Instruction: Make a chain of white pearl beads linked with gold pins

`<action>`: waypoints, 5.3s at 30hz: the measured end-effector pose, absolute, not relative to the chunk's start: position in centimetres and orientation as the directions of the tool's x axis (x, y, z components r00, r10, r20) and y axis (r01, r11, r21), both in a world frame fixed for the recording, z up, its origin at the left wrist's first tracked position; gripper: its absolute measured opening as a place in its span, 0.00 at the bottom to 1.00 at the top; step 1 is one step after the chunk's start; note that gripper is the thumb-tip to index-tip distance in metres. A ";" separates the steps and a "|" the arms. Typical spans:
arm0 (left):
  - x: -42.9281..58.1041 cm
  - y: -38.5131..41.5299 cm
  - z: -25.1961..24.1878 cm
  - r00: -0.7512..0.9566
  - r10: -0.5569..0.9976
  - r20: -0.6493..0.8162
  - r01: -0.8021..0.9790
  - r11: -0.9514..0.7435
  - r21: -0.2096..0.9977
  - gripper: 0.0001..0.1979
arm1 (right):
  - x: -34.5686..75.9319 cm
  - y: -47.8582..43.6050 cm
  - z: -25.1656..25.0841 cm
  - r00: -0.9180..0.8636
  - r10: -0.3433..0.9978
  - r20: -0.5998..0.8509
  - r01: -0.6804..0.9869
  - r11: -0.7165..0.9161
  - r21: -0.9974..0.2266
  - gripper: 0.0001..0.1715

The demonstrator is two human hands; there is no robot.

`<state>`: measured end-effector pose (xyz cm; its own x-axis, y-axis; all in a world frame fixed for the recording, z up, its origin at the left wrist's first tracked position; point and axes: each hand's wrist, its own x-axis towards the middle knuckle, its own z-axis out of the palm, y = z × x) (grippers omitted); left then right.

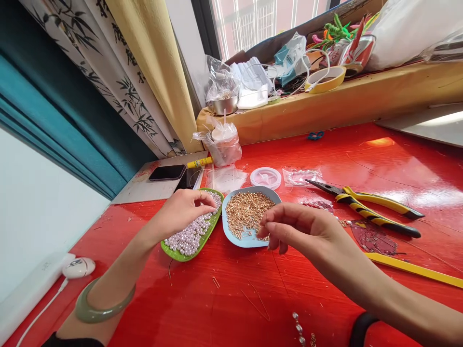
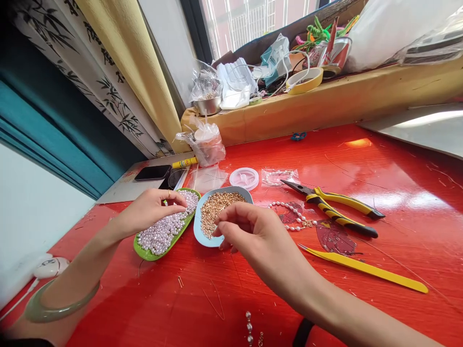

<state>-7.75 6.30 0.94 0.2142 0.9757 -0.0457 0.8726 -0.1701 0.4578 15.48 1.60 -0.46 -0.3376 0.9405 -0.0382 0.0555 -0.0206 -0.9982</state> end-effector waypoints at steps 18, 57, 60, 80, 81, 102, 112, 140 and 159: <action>-8.4 6.8 -0.6 0.219 0.965 -0.146 0.973 -0.205 0.104 0.06 | 15.6 2.0 -0.6 -0.300 0.950 0.083 0.107 0.120 -0.987 0.08; -3.1 2.3 0.1 0.451 0.892 -0.027 -0.138 0.100 0.985 0.03 | 14.9 -0.1 0.2 -0.516 0.843 -0.151 0.058 -0.141 -0.988 0.08; -3.1 2.2 -0.1 0.468 0.883 -0.031 -0.121 0.099 0.988 0.04 | 14.9 -0.1 0.1 -0.521 0.837 -0.166 0.059 -0.159 -0.985 0.09; -3.3 2.1 -0.4 0.502 0.865 0.012 -0.030 0.003 1.000 0.08 | 15.0 0.0 -0.3 -0.520 0.829 -0.205 0.126 -0.163 -0.978 0.09; -3.3 2.1 -0.4 0.501 0.865 0.016 -0.021 -0.006 1.000 0.08 | 15.0 0.0 -0.3 -0.520 0.830 -0.201 0.129 -0.156 -0.979 0.09; -2.9 1.7 0.8 0.449 0.893 0.039 0.164 -0.125 0.979 0.04 | 15.0 0.0 -0.4 -0.498 0.864 -0.074 0.267 0.072 -0.961 0.11; -2.9 1.5 0.9 0.451 0.883 0.131 0.227 -0.255 0.940 0.04 | 15.0 0.2 -0.5 -0.504 0.860 0.081 0.278 0.250 -0.927 0.13; -3.2 1.3 0.5 0.402 0.876 0.266 0.267 -0.390 0.881 0.03 | 15.4 0.8 -0.7 -0.418 0.887 0.195 0.166 0.285 -0.944 0.05; -3.3 4.9 -2.5 0.591 0.807 -0.006 0.780 -0.569 0.260 0.06 | 15.5 1.3 -0.2 -0.170 0.956 0.240 -0.013 0.242 -0.970 0.05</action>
<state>-3.28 4.91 -2.48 0.5906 0.8070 -0.0061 0.7801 -0.5690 0.2602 15.49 1.31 -0.19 -0.1702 0.9557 0.2403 -0.0126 0.2417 -0.9703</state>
